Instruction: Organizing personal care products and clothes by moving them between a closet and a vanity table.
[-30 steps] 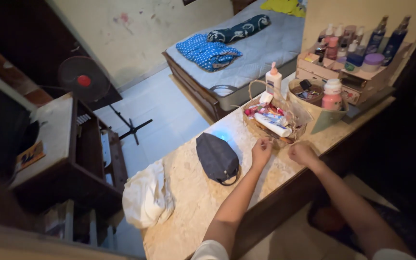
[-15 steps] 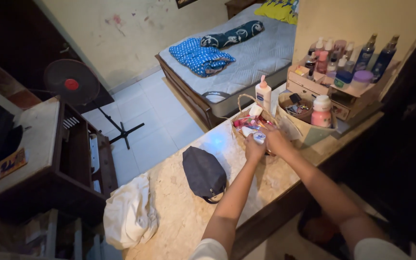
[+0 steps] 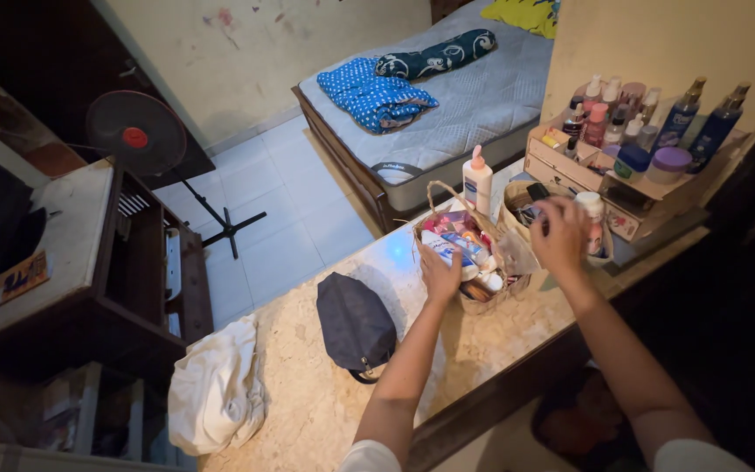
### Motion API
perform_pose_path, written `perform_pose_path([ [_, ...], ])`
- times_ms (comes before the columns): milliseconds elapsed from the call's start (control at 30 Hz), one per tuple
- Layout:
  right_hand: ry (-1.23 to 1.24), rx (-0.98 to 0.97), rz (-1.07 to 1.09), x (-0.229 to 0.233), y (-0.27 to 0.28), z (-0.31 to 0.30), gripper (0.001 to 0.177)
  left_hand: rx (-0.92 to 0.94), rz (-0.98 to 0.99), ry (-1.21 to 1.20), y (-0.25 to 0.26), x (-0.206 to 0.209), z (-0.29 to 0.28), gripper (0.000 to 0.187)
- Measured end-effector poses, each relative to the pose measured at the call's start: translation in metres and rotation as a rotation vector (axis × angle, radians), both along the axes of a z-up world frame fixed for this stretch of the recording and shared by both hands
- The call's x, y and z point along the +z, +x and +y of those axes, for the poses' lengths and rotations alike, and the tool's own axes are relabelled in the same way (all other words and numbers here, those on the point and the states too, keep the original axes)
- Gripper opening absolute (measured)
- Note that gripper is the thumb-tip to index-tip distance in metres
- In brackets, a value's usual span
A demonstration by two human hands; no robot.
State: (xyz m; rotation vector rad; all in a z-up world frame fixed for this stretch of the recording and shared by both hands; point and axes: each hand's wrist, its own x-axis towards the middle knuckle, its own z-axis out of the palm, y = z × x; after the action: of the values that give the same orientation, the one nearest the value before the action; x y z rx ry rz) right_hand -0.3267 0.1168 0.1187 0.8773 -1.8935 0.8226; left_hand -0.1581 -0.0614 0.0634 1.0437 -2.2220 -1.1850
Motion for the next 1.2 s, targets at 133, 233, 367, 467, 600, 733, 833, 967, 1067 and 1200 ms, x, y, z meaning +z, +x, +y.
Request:
perform_pose_path([
  [133,-0.058,-0.188,-0.005,0.021,-0.001,0.017,0.067,-0.137,0.117,0.125,0.032,0.037,0.027,0.104],
  [233,-0.125,-0.139,-0.300,0.011,-0.010,0.042,0.086,-0.178,0.088,0.129,0.034,0.025,0.025,0.117],
  [367,-0.252,-0.078,-0.657,-0.082,-0.075,0.066,0.070,-0.142,0.174,0.180,0.031,0.010,0.023,0.092],
  [467,-0.198,-0.046,-0.845,-0.116,-0.104,0.079,0.050,-0.049,0.232,0.201,0.022,-0.004,0.026,0.082],
  [600,-0.022,0.045,-0.912,-0.127,-0.135,0.086,0.045,0.032,0.087,0.200,0.014,-0.005,0.021,0.092],
  [733,-0.063,0.058,-0.891,-0.131,-0.123,0.109,0.039,0.016,0.059,0.144,0.017,-0.020,0.021,0.089],
  [833,-0.144,0.093,-0.948,-0.097,-0.073,0.132,0.042,0.013,0.003,0.142,0.036,0.002,0.048,0.087],
  [967,-0.165,-0.068,-1.156,-0.038,-0.024,0.150,0.032,-0.011,0.093,0.055,0.034,-0.043,0.068,0.088],
  [1067,-0.275,-0.026,-1.239,-0.032,-0.018,0.155,0.036,-0.036,0.224,-0.023,0.036,-0.064,0.083,0.089],
  [1200,-0.115,-0.149,-0.692,-0.046,-0.012,0.162,0.049,-0.079,0.224,0.055,0.044,-0.062,0.096,0.094],
])
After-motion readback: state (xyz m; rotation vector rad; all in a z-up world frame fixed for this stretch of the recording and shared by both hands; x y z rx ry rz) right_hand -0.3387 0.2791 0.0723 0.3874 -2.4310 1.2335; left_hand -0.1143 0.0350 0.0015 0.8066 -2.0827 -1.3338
